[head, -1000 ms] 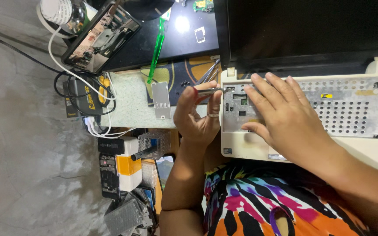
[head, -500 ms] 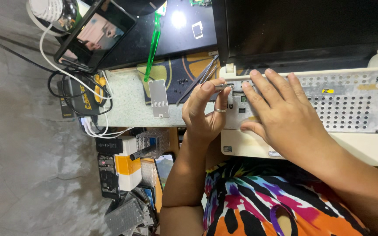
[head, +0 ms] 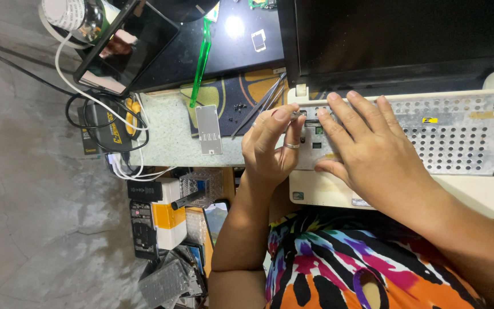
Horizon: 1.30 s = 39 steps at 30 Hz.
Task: The person disassembles a white laptop, removes the bottom cover, and uses a screwdriver to remove screws from the internal metal plate. They then reattach the bottom cover and secure it with screws.
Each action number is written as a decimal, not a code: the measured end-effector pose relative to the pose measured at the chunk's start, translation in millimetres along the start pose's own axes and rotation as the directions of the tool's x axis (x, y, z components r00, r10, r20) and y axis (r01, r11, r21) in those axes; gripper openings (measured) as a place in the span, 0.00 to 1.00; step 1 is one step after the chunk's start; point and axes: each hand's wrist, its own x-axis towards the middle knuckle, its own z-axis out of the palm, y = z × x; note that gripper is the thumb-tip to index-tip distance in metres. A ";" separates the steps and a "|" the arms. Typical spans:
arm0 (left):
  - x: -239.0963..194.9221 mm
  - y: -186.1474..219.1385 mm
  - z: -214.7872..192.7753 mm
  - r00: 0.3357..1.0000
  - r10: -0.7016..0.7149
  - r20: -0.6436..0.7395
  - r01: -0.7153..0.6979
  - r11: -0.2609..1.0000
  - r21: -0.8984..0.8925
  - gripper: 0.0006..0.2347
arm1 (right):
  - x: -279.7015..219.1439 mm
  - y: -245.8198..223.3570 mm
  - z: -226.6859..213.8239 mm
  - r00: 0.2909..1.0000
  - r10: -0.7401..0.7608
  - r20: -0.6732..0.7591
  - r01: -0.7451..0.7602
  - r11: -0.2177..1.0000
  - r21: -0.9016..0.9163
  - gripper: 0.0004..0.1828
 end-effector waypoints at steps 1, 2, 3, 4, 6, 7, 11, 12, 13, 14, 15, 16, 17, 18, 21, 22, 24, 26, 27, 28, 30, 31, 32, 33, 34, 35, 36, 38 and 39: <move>0.7 0.6 0.0 1.000 -0.002 0.002 0.002 1.000 -0.002 0.26 | 0.1 0.3 0.1 1.000 -0.001 -0.001 0.001 1.000 0.000 0.43; 1.4 1.3 0.1 1.000 -0.012 -0.017 0.012 1.000 0.003 0.26 | 0.1 0.5 0.4 1.000 -0.001 -0.001 0.001 1.000 0.000 0.43; 2.1 2.3 0.5 0.999 -0.021 -0.037 0.022 1.000 0.008 0.26 | 0.0 0.6 0.6 1.000 -0.002 -0.002 0.002 1.000 0.000 0.43; 3.5 2.4 1.1 0.998 -0.030 -0.057 0.031 0.999 0.012 0.26 | 0.0 1.1 0.6 1.000 -0.001 0.002 0.001 1.000 0.005 0.44; 6.2 3.3 3.2 0.994 -0.076 -0.083 0.078 0.997 0.022 0.26 | 0.0 1.6 0.7 1.000 0.001 0.008 -0.002 1.000 0.015 0.44; 7.9 2.8 3.7 0.990 -0.100 -0.096 0.102 0.994 0.024 0.26 | 0.1 1.9 1.0 1.000 -0.001 0.006 0.001 1.000 0.015 0.44; 13.9 1.5 2.1 0.996 -0.088 0.012 0.089 0.975 -0.205 0.20 | -1.8 1.5 1.9 1.000 0.000 0.017 0.000 1.000 0.011 0.43; 14.8 2.8 0.2 0.996 -0.089 0.031 0.094 0.964 -0.249 0.19 | -1.6 1.5 1.9 1.000 0.002 0.021 -0.002 1.000 0.007 0.43; 15.6 4.1 -0.3 0.995 -0.088 0.049 0.099 0.951 -0.293 0.19 | -1.2 1.8 1.8 1.000 0.001 0.018 -0.002 1.000 0.010 0.43; 16.0 5.5 -0.2 0.998 -0.069 0.016 0.070 0.977 -0.202 0.20 | -1.2 1.9 2.0 1.000 0.002 0.014 -0.002 1.000 0.014 0.44; 16.5 6.5 0.6 0.999 -0.047 -0.016 0.045 0.993 -0.110 0.21 | -1.0 2.1 2.3 1.000 0.002 0.011 -0.002 1.000 0.017 0.44; 17.0 7.2 1.8 0.999 -0.022 -0.047 0.021 1.000 -0.018 0.23 | -0.6 2.3 2.6 1.000 0.000 0.008 0.000 1.000 0.017 0.44; 17.7 6.8 1.2 0.999 -0.041 -0.029 0.038 0.995 -0.093 0.21 | -0.3 2.5 3.0 1.000 -0.001 0.005 0.001 1.000 0.017 0.44; 17.3 7.6 0.6 0.998 -0.063 -0.009 0.060 0.984 -0.167 0.20 | -1.0 2.0 3.2 1.000 -0.004 0.007 0.004 1.000 0.019 0.44; 17.6 9.0 0.2 0.990 -0.130 0.045 0.138 0.910 -0.391 0.17 | -2.1 1.2 2.5 1.000 0.006 0.008 -0.007 0.999 0.038 0.43; 19.2 8.6 -0.7 0.987 -0.147 0.066 0.160 0.871 -0.464 0.16 | -1.2 0.9 2.1 1.000 0.003 0.009 -0.003 0.999 0.032 0.43; 21.2 10.5 0.9 0.996 -0.072 -0.053 0.057 0.968 -0.246 0.18 | 0.0 1.0 1.3 1.000 0.002 0.010 -0.002 1.000 0.020 0.43; 22.7 10.1 0.8 0.996 -0.039 -0.084 0.024 0.986 -0.166 0.19 | 0.2 1.8 1.7 1.000 -0.004 0.003 0.004 1.000 0.018 0.44; 22.4 10.4 0.9 0.997 -0.052 -0.064 0.038 0.979 -0.202 0.18 | -0.3 1.6 2.1 1.000 -0.006 0.001 0.006 1.000 0.018 0.44; 22.0 10.5 0.4 0.997 -0.067 -0.045 0.054 0.970 -0.235 0.18 | -1.0 1.1 2.3 1.000 0.000 0.004 0.000 1.000 0.023 0.43; 22.1 9.9 0.6 0.998 -0.069 -0.006 0.063 0.942 -0.329 0.17 | -1.1 0.6 1.9 1.000 0.007 0.006 -0.007 0.999 0.031 0.43; 22.9 8.4 0.0 0.998 -0.067 0.012 0.067 0.925 -0.375 0.16 | -0.5 0.7 1.3 1.000 0.005 0.007 -0.005 1.000 0.030 0.43; 23.5 7.5 1.5 0.999 -0.044 -0.027 0.035 0.961 -0.274 0.17 | 0.0 0.7 0.9 1.000 0.004 0.005 -0.005 1.000 0.029 0.43; 23.9 6.7 3.8 0.998 -0.017 -0.064 0.006 0.986 -0.169 0.18 | 0.6 1.1 0.8 1.000 0.004 0.004 -0.004 1.000 0.027 0.43; 23.0 6.6 5.6 0.995 0.009 -0.096 -0.015 0.998 -0.064 0.19 | 0.2 1.3 1.1 1.000 0.004 0.002 -0.004 1.000 0.023 0.43; 22.0 5.5 5.6 0.997 -0.022 -0.070 0.012 0.991 -0.131 0.18 | -0.1 1.6 2.0 1.000 0.004 0.000 -0.004 1.000 0.019 0.43; 20.2 4.6 4.0 0.998 -0.055 -0.042 0.045 0.980 -0.196 0.18 | -1.2 1.5 2.8 1.000 0.003 0.002 -0.003 1.000 0.017 0.43; 17.9 3.1 4.2 0.998 -0.067 -0.007 0.061 0.951 -0.302 0.17 | -2.4 1.3 3.7 1.000 0.006 0.000 -0.006 1.000 0.023 0.43; 17.9 2.3 5.1 0.999 -0.047 -0.003 0.043 0.938 -0.344 0.17 | -2.2 1.5 3.4 1.000 0.005 -0.002 -0.005 1.000 0.025 0.43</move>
